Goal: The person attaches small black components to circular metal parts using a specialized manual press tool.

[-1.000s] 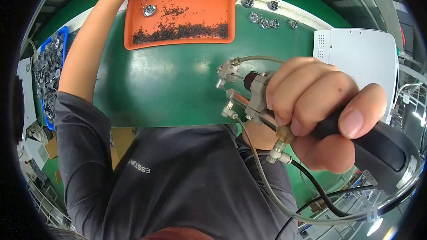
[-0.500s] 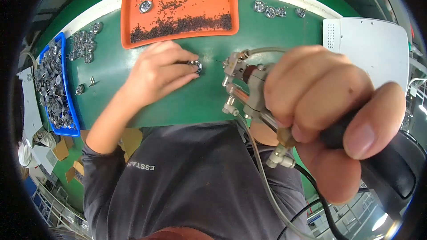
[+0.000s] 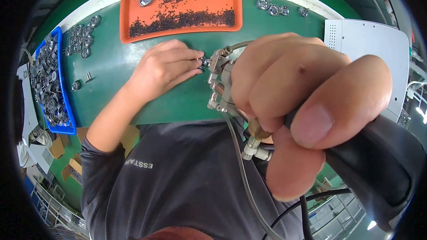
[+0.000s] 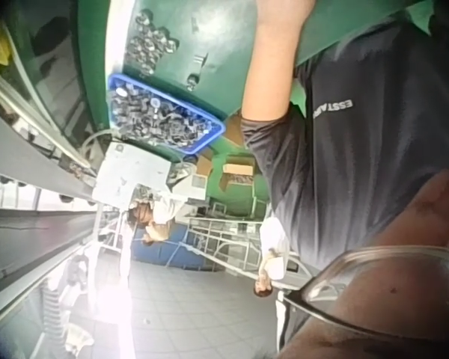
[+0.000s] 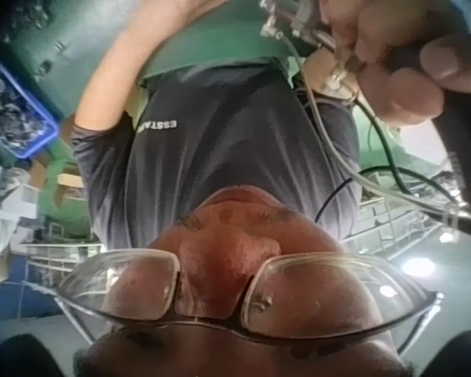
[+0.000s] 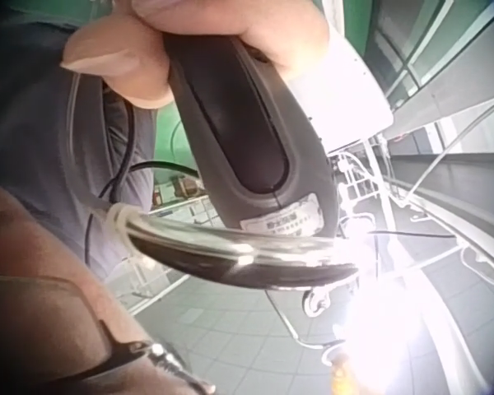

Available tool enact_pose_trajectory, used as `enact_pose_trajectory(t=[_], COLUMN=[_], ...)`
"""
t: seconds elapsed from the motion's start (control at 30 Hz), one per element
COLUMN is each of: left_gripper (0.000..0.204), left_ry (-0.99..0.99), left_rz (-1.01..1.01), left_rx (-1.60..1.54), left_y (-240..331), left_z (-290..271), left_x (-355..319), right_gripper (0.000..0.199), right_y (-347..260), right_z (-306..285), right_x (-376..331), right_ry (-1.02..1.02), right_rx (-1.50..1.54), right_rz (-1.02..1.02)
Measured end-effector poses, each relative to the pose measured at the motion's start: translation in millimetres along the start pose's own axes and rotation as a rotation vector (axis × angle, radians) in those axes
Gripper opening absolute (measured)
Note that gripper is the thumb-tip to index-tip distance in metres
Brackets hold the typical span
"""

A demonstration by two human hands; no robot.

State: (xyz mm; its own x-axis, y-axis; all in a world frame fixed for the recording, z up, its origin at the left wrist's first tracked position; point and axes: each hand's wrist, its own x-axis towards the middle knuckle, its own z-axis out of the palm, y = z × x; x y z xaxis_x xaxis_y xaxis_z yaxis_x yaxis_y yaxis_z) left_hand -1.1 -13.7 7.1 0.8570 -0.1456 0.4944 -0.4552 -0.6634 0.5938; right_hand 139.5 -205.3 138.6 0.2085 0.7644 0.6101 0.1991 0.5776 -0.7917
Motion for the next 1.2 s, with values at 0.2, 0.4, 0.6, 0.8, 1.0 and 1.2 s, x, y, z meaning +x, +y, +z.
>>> enact_pose_trajectory(t=[0.2,0.4,0.6,0.8,1.0,1.2], left_gripper=[0.018,0.017,0.017,0.016,0.016,0.018], left_ry=[0.004,0.003,0.009,0.025,-0.024,-0.024], left_rz=[-0.012,-0.009,-0.004,0.023,0.003,-0.042], left_rx=[-0.006,-0.006,-0.008,0.005,-0.021,-0.032], left_y=[-0.4,-0.8,-2.5,-3.2,0.8,-2.7], left_z=[-0.7,-0.2,-0.5,0.4,-4.2,-4.0], left_x=[-0.6,-0.5,-1.0,-3.0,-5.8,-6.0], right_gripper=[0.037,0.038,0.037,0.018,0.028,0.040], right_y=[5.6,4.2,6.7,12.0,-9.9,-30.5], right_z=[-0.6,1.3,3.5,36.7,11.4,-5.0], right_x=[2.6,2.3,5.4,18.8,1.2,-7.1], right_ry=[-0.030,-0.029,-0.036,0.258,0.107,0.177], right_rx=[0.041,-0.019,-0.010,-0.103,-0.057,-0.030], right_rz=[-0.008,-0.015,0.007,0.107,-0.052,-0.027])
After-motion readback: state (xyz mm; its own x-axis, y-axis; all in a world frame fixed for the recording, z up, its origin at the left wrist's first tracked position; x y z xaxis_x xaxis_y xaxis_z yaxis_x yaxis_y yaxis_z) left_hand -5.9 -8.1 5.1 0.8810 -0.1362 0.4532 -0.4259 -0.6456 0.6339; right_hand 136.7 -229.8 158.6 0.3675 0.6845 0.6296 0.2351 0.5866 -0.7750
